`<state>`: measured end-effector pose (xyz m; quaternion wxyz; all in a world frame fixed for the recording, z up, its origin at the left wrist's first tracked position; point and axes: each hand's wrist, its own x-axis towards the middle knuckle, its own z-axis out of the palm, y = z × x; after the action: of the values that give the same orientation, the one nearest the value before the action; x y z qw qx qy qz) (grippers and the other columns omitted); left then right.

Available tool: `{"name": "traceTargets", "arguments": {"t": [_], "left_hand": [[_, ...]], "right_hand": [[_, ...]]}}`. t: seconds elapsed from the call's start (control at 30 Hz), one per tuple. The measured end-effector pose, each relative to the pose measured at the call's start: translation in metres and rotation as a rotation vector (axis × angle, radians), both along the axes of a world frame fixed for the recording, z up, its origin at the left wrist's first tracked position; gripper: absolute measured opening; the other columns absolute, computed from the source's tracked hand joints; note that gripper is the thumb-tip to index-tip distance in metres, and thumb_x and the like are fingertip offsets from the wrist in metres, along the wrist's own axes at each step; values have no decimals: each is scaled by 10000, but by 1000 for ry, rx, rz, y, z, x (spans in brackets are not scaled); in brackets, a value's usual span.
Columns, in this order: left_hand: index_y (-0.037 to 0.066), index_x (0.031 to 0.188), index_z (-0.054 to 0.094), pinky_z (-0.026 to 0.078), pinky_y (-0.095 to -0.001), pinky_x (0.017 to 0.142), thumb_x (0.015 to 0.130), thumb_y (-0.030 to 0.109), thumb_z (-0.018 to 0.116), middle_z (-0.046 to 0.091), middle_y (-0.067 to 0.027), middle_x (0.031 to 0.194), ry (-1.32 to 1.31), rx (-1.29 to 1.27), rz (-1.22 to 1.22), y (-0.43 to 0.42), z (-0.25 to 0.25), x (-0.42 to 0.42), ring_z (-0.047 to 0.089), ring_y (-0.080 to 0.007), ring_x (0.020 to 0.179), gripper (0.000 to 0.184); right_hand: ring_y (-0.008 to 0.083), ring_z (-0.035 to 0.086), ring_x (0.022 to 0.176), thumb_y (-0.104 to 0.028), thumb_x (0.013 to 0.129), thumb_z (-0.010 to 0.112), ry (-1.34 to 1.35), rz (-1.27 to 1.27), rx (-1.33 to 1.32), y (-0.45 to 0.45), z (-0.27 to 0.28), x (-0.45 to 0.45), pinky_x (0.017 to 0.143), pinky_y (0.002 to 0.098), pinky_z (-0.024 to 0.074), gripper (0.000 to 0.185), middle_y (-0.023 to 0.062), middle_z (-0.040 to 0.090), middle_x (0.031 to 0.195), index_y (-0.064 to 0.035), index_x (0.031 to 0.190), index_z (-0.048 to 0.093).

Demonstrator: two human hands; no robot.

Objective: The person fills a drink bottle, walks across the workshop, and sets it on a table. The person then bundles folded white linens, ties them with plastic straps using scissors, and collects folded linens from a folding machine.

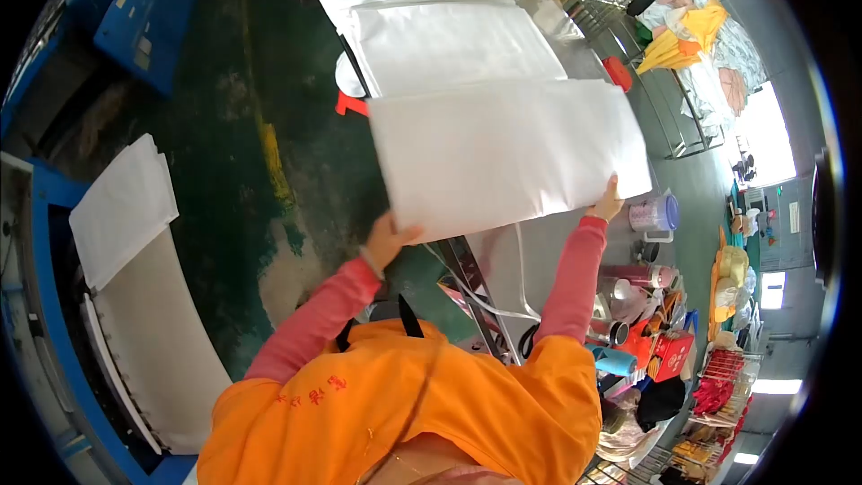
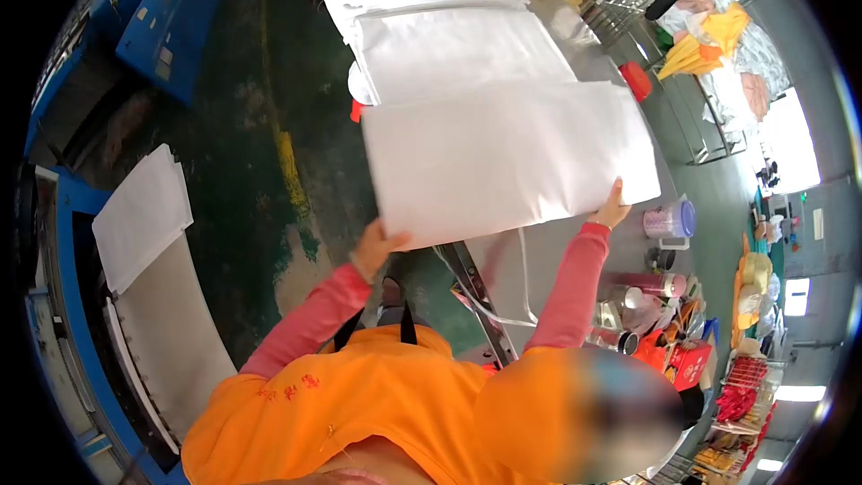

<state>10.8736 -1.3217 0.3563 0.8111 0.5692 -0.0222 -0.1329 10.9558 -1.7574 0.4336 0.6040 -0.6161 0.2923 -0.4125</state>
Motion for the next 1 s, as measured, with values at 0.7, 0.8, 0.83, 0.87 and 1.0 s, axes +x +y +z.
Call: {"name": "traceTargets", "arguments": {"t": [0.7,0.8,0.83,0.87,1.0], "left_hand": [[57,1066,520,413,-222,532,780,163,594,587,-50,838,111,293,123,0,-123,110,526,-96,671,314],[30,1108,499,462,-319,749,703,107,646,549,-119,1037,-12,192,255,-41,-105,170,555,-201,868,438],[26,1082,512,453,-333,759,687,147,662,541,-122,1030,-20,410,224,-46,-98,183,554,-224,873,439],[23,1057,525,444,-346,769,671,187,677,533,-124,1024,-29,629,190,-50,-90,189,553,-246,879,446],[32,941,551,420,-386,758,634,242,678,546,-117,889,-200,1139,263,-63,-53,184,541,-277,840,393]], "right_hand": [[322,158,1290,-514,752,505,596,896,-1474,238,-122,2,996,538,149,721,137,186,1398,-162,1337,272],[325,179,1283,-512,748,510,569,903,-1438,236,-121,3,987,548,162,716,137,190,1396,-159,1330,288],[331,224,1265,-440,770,526,522,901,-1387,235,-117,1,998,521,170,635,141,246,1374,-139,1298,342],[340,264,1240,-406,783,521,457,908,-1301,230,-121,1,993,507,193,595,144,294,1343,-127,1283,360],[335,425,1120,-293,833,495,273,837,-790,210,-142,4,950,442,303,453,137,472,1198,-94,1232,413]]}}
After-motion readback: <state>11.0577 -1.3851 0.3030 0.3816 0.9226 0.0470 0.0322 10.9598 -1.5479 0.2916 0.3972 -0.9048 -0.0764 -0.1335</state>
